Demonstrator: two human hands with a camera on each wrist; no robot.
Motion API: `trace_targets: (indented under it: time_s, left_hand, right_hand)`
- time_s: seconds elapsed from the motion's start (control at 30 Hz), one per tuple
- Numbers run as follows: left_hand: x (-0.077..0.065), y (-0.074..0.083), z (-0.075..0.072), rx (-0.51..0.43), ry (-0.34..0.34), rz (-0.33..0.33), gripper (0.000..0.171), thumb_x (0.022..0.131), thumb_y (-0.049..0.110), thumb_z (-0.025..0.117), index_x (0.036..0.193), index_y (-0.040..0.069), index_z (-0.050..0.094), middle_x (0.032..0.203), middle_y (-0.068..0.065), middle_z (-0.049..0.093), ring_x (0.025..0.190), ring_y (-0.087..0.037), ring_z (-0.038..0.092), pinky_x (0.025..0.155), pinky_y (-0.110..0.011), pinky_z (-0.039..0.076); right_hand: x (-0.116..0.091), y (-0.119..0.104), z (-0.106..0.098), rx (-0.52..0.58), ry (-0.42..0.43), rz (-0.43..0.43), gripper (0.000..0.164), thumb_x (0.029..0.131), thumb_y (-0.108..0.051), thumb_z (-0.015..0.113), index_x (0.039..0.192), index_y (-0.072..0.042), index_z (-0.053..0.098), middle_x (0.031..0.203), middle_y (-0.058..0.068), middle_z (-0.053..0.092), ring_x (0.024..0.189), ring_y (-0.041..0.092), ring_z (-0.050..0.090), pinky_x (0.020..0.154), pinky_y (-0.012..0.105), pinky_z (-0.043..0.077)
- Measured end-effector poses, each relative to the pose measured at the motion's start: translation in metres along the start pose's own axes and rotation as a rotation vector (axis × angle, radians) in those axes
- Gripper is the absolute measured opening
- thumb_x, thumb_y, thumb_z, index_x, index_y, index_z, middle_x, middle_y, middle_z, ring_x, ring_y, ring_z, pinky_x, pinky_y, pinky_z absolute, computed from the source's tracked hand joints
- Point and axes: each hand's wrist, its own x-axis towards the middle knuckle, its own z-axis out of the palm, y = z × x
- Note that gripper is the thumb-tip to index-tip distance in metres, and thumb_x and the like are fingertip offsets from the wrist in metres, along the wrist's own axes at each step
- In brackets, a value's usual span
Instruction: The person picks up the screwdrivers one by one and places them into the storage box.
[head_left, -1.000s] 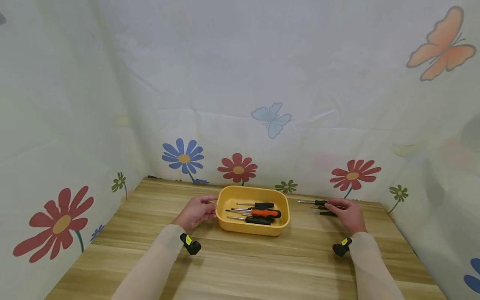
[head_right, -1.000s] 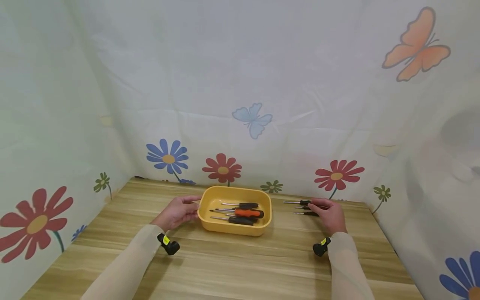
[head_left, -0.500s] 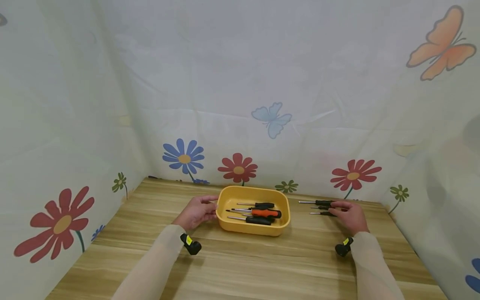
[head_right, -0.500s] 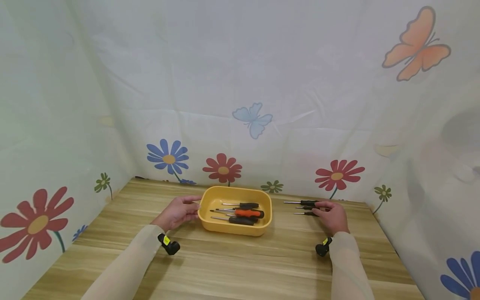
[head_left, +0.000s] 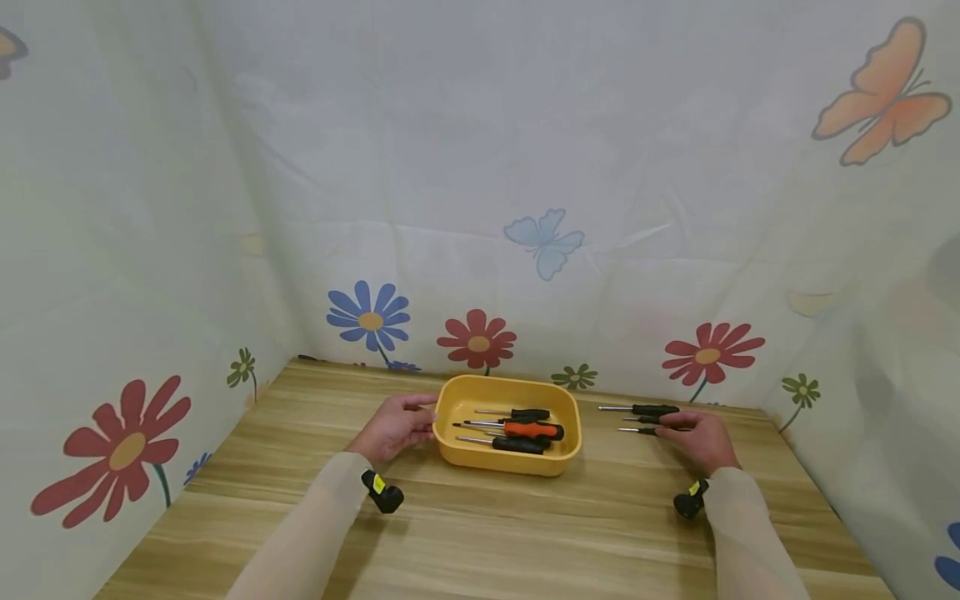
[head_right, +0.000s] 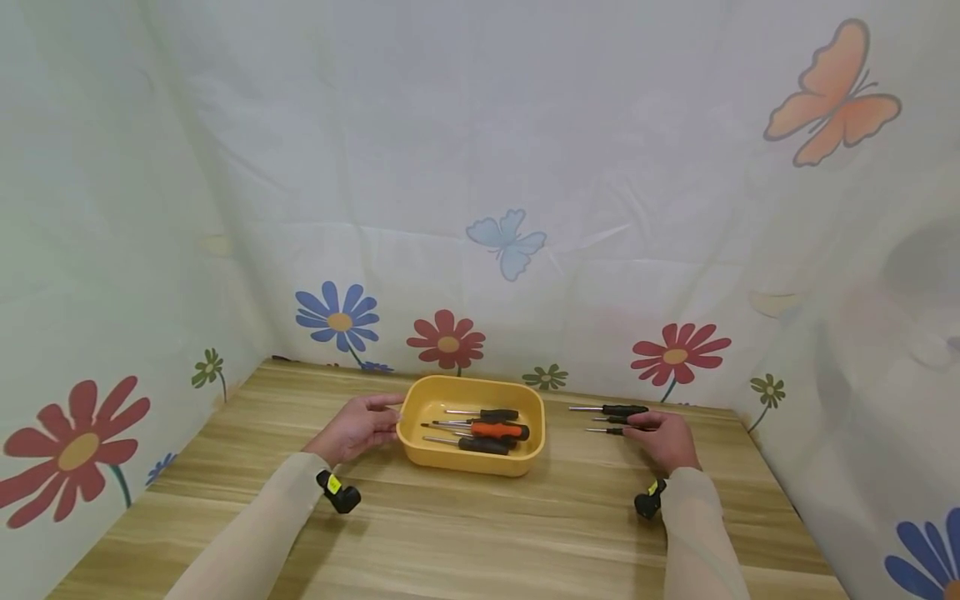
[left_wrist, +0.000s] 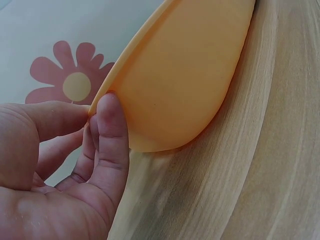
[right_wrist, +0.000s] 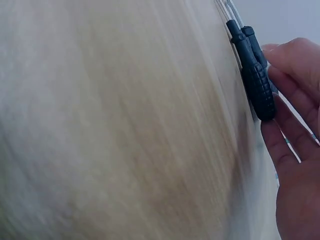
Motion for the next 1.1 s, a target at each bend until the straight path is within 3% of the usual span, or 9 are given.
trace_targets:
  time_s: [0.33, 0.8, 1.1]
  left_hand:
    - [-0.0010, -0.0002, -0.0004, -0.012, -0.011, 0.001, 0.046, 0.097, 0.001, 0.065, 0.143, 0.006, 0.060, 0.127, -0.026, 0.065, 0.080, -0.022, 0.072, 0.083, -0.038, 0.064]
    - [-0.0022, 0.0018, -0.0004, -0.005, -0.016, -0.004, 0.047, 0.098, 0.002, 0.064, 0.144, 0.008, 0.059, 0.130, -0.026, 0.064, 0.081, -0.021, 0.072, 0.086, -0.037, 0.064]
    - [-0.0001, -0.0015, -0.0011, 0.000, -0.016, 0.002, 0.046, 0.098, 0.002, 0.064, 0.143, 0.007, 0.060, 0.126, -0.026, 0.065, 0.078, -0.020, 0.071, 0.089, -0.040, 0.063]
  right_hand:
    - [0.0021, 0.0003, 0.0041, -0.073, -0.077, -0.028, 0.021, 0.090, -0.021, 0.079, 0.107, -0.010, 0.081, 0.121, 0.020, 0.072, 0.117, 0.042, 0.061, 0.102, 0.061, 0.048]
    - [0.0027, -0.0014, 0.0053, -0.149, -0.093, -0.095, 0.021, 0.086, -0.019, 0.083, 0.105, -0.012, 0.082, 0.118, 0.021, 0.072, 0.115, 0.044, 0.062, 0.100, 0.062, 0.049]
    - [0.0033, 0.0029, 0.0089, -0.140, -0.088, -0.107, 0.022, 0.085, -0.023, 0.084, 0.104, -0.013, 0.082, 0.116, 0.018, 0.074, 0.113, 0.041, 0.064, 0.099, 0.060, 0.050]
